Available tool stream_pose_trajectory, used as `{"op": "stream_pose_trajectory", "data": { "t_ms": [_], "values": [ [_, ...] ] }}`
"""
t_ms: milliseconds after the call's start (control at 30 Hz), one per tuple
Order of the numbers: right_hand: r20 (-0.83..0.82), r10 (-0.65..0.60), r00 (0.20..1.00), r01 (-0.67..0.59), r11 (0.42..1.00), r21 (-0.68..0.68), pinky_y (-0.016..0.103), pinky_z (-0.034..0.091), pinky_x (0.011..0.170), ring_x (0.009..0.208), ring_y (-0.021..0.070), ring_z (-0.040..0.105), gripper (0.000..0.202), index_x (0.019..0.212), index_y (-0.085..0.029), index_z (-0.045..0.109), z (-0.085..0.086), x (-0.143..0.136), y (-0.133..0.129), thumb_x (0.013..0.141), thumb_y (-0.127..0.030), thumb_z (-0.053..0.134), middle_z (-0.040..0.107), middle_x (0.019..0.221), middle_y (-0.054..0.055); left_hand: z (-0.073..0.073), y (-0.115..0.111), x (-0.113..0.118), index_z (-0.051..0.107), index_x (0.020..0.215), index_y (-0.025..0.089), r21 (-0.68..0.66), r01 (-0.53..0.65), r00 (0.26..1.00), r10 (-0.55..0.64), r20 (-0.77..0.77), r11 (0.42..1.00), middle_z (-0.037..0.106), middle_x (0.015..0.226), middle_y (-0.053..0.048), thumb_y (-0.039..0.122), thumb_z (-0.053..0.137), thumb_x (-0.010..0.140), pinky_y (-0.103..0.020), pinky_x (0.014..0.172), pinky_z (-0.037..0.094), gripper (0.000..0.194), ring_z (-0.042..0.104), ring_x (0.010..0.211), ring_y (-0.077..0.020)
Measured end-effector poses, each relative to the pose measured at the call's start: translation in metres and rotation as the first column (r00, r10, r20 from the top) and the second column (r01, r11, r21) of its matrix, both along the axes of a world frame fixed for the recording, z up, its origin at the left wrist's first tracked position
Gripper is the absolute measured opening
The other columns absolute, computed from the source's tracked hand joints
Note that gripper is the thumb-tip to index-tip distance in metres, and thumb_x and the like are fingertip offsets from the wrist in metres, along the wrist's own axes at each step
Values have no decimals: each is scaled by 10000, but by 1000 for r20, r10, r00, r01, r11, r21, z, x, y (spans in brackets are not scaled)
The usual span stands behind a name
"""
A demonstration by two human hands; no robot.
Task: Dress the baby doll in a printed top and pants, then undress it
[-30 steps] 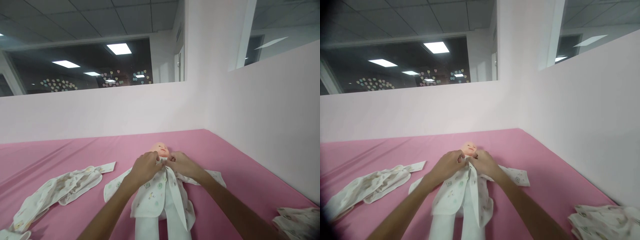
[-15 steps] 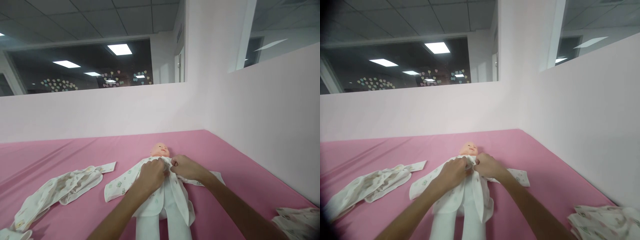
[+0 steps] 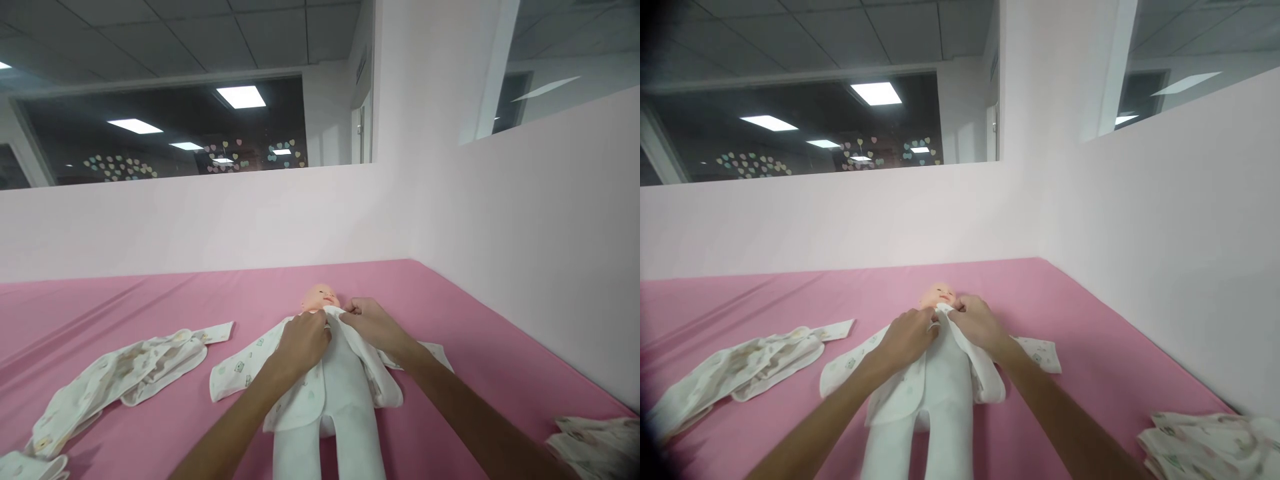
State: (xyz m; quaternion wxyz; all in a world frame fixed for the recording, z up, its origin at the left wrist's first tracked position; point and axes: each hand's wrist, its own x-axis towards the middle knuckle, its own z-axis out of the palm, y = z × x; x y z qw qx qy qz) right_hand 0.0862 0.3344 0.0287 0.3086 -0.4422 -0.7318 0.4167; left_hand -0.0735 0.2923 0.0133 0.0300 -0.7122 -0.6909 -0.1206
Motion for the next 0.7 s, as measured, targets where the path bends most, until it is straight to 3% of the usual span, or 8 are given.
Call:
{"op": "stream_pose_trajectory", "data": {
  "t_ms": [200, 300, 400, 567, 700],
  "values": [
    [-20, -54, 998, 55, 997, 45, 221, 310, 542, 642, 107, 462, 134, 717, -168, 514, -5, -5, 1, 783, -285, 523, 516, 710, -12, 6, -2, 2, 487, 800, 201, 39, -37, 997, 34, 70, 999, 628, 774, -50, 253, 372, 872, -290, 568, 297, 145, 602, 730, -238],
    [-39, -85, 996, 87, 995, 40, 222, 302, 546, 618, 100, 444, 125, 698, -169, 501, -8, -6, 2, 779, -263, 523, 490, 674, -24, 9, -3, 4, 486, 814, 208, 76, -46, 993, 37, 113, 996, 610, 729, -37, 286, 355, 891, -280, 553, 288, 171, 587, 688, -224],
    [-77, -97, 992, 99, 995, 21, 222, 295, 540, 584, 91, 407, 208, 676, -171, 484, -8, -7, 2, 787, -331, 556, 449, 634, -38, 6, -1, 7, 495, 858, 212, 126, -50, 996, 41, 77, 991, 614, 719, -32, 275, 347, 903, -278, 544, 265, 167, 579, 660, -219],
    [-139, -21, 990, 12, 998, -61, 230, 339, 565, 649, 124, 503, 188, 741, -160, 568, -9, -7, 2, 776, -344, 566, 573, 709, 2, -3, 3, 11, 511, 974, 204, 192, -47, 998, 52, -20, 980, 646, 740, -41, 279, 320, 944, -286, 537, 222, 207, 602, 663, -231],
    [-174, -33, 984, 16, 995, -95, 237, 362, 580, 662, 136, 530, 200, 755, -153, 598, -13, -8, 4, 771, -349, 565, 607, 726, 16, -8, 3, 13, 498, 1008, 186, 179, -42, 996, 55, -74, 983, 672, 788, -58, 293, 301, 970, -298, 527, 201, 227, 627, 685, -243]
  ]
}}
